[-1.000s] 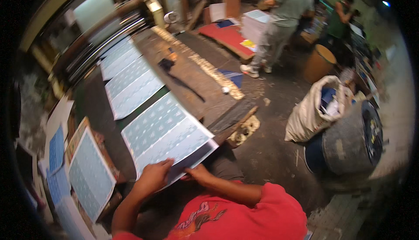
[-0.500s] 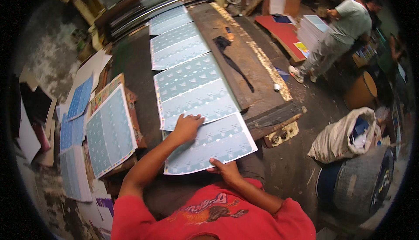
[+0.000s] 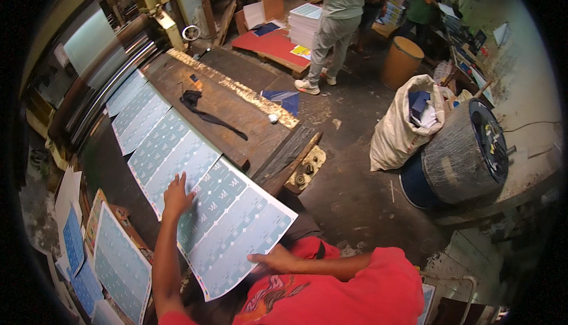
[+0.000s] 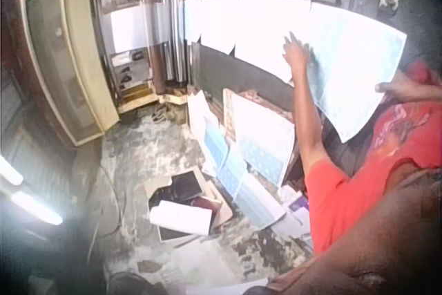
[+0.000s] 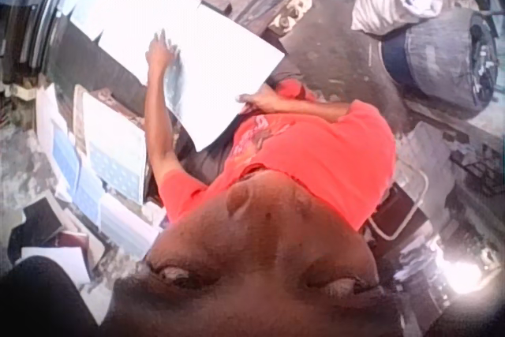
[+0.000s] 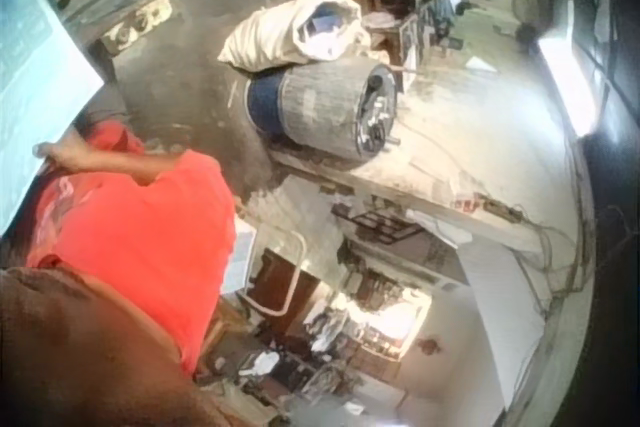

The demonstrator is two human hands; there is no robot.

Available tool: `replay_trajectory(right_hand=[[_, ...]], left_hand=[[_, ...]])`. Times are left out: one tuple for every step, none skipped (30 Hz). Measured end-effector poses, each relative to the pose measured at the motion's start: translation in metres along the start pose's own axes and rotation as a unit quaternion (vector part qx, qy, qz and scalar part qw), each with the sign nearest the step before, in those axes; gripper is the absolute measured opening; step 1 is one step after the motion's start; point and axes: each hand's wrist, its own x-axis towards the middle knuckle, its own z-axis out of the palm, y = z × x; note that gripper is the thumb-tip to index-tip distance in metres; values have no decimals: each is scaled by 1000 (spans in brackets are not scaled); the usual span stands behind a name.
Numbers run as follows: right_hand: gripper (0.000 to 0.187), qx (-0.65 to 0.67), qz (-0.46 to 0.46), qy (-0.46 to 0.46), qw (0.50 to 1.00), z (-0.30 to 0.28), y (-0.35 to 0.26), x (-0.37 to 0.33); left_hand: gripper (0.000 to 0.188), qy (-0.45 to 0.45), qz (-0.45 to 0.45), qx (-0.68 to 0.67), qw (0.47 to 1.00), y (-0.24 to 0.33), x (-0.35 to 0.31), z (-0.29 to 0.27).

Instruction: The person stacks printed sheets of paper onto piles by hand on a workstation next to a printing machine.

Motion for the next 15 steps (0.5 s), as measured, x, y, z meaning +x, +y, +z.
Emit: replay_trajectory(right_hand=[[53,1,9,-5,1000,0,0,0],[54,1,18,-10,1000,1,-2,-1],[56,3,27,-15,1000,1,-3,-2],[54,3,44,-13,999,-1,1,1],[53,11,40,-11,999,-4,3,4],[52,19,37,-14,999,-5,4,6],[51,24,37,-25,999,-3,3,9],[50,29,41,-17,999,2,-4,8],[49,36,53,-15,998,2,-5,9],[49,41,64,-12,997,2,-5,11],[49,47,77,-10,996,2,-5,14],[49,51,86,-17,995,2,-4,16],[49,56,95,-24,994,1,-2,19],[49,60,104,-30,992,1,-1,23],[49,60,96,-73,991,-1,-2,28]], left_hand=[[79,-12,-9,-12,1000,8,-8,-7],[83,-28,43,-46,998,12,-18,-3],[90,-78,95,-62,990,25,-35,-3],[96,-126,146,-76,978,42,-56,-8],[108,-201,166,-61,964,66,-82,-20],[112,-284,183,-67,939,84,-105,-32],[112,-286,232,-38,929,92,-134,-34],[107,-298,241,-15,923,104,-156,-43],[96,-269,258,0,928,108,-170,-45],[93,-274,243,-30,930,106,-174,-44],[89,-279,228,-62,931,104,-176,-43],[86,-279,234,-73,928,101,-176,-43],[84,-280,240,-85,926,95,-173,-40],[81,-280,247,-97,923,87,-169,-35],[81,-277,243,-99,924,85,-170,-35]])
